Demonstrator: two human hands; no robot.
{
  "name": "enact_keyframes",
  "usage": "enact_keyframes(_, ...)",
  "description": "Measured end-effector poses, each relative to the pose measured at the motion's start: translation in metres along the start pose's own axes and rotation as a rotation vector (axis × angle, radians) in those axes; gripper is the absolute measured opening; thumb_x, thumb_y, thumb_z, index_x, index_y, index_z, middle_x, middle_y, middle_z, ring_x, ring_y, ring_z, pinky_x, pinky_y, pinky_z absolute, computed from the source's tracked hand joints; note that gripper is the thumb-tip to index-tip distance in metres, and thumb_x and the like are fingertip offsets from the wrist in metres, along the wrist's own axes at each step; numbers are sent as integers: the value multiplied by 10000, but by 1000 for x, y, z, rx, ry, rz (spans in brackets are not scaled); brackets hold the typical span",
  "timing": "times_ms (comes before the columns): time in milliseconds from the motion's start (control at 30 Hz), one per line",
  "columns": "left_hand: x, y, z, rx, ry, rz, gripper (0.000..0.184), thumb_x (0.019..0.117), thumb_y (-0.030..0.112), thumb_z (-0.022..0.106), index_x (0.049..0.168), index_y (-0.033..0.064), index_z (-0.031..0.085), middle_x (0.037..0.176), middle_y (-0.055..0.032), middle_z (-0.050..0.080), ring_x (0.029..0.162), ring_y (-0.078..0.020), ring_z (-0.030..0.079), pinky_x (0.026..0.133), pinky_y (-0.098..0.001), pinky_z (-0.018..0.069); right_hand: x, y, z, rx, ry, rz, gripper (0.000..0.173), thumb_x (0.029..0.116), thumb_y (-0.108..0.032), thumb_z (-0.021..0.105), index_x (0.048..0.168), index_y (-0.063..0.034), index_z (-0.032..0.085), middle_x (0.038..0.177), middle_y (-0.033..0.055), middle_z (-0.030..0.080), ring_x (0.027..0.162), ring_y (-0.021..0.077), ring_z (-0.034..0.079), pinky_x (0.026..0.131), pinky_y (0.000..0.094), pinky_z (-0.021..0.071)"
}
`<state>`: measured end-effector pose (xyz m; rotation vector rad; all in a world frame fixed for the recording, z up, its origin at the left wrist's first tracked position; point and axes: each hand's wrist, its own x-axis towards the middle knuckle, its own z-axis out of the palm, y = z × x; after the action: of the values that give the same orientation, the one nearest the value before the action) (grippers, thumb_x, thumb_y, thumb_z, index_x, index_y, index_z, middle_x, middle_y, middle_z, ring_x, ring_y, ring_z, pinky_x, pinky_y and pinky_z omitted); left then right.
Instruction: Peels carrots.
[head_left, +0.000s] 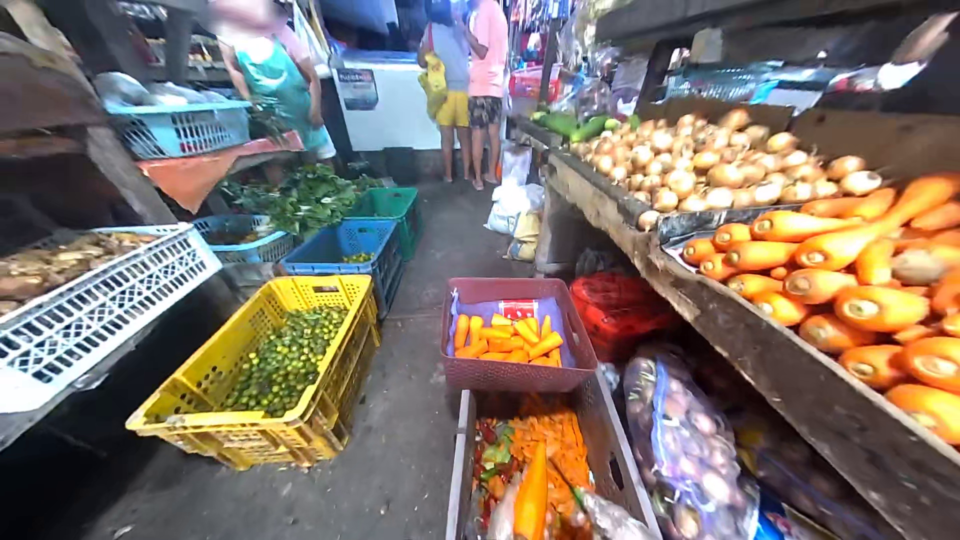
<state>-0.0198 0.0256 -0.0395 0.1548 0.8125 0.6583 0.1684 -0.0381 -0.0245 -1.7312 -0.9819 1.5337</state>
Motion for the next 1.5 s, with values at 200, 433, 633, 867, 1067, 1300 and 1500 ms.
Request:
enact_keyframes(200, -1, 0, -3, 11, 1, -13, 460, 1087, 482, 317, 1082, 93, 562, 715, -85, 623, 522, -168, 596, 427, -290, 494, 13, 18, -15, 97, 343, 105, 532, 1115, -502, 270, 1170, -124, 640, 732, -35, 486, 570, 75, 412, 543, 273, 390)
enact_keyframes(433, -1, -1, -2, 80, 17, 20, 505, 1078, 543, 330, 1110, 95, 560, 739, -91, 627, 546, -177, 605, 454, -303, 512, 22, 27, -5, 138, 287, 82, 555, 1115, -514, 213, 1106, -135, 618, 683, -46, 444, 547, 80, 399, 516, 272, 374)
enact_keyframes(633, -6, 0, -5, 161, -47, 80, 392, 1093, 339, 409, 1435, 164, 489, 860, -116, 652, 653, -204, 652, 545, -326, 564, 19, 19, 0, 34, 404, -72, 512, 1137, -393, 275, 1239, -58, 648, 957, 49, 643, 727, 108, 545, 672, 306, 483)
enact_keyframes(867, 7, 0, -12, 520, -272, 360, 652, 975, 294, 405, 1566, 45, 286, 920, -79, 661, 666, -135, 646, 581, -275, 568, -19, -17, -4, -233, 304, -319, 344, 1101, -183, 419, 1221, 6, 680, 1122, 83, 707, 1035, 72, 636, 980, 288, 498)
enact_keyframes(1067, 3, -3, -12, 679, -256, 563, 733, 879, 316, 604, 1487, -43, 408, 1236, -107, 656, 902, -105, 674, 785, -284, 583, -29, -30, -13, -447, 218, -367, 401, 1094, -312, 431, 1223, -43, 699, 1128, 122, 721, 1059, 161, 674, 975, 401, 514)
enact_keyframes(1300, -1, -1, -17, 858, -341, 813, 755, 862, 373, 713, 1389, -123, 501, 1412, -175, 579, 1218, -67, 597, 1039, -253, 489, -43, -30, -19, -496, 239, -465, 409, 1074, -358, 461, 1180, -55, 715, 997, 109, 732, 921, 157, 688, 859, 404, 540)
enact_keyframes(1500, -8, 4, -14, 967, -290, 763, 662, 839, 288, 708, 1344, -112, 555, 1267, -159, 659, 1084, -37, 641, 969, -220, 511, -51, -40, -25, -556, 183, -431, 450, 1074, -421, 451, 1208, -79, 711, 998, 106, 729, 912, 158, 685, 844, 406, 538)
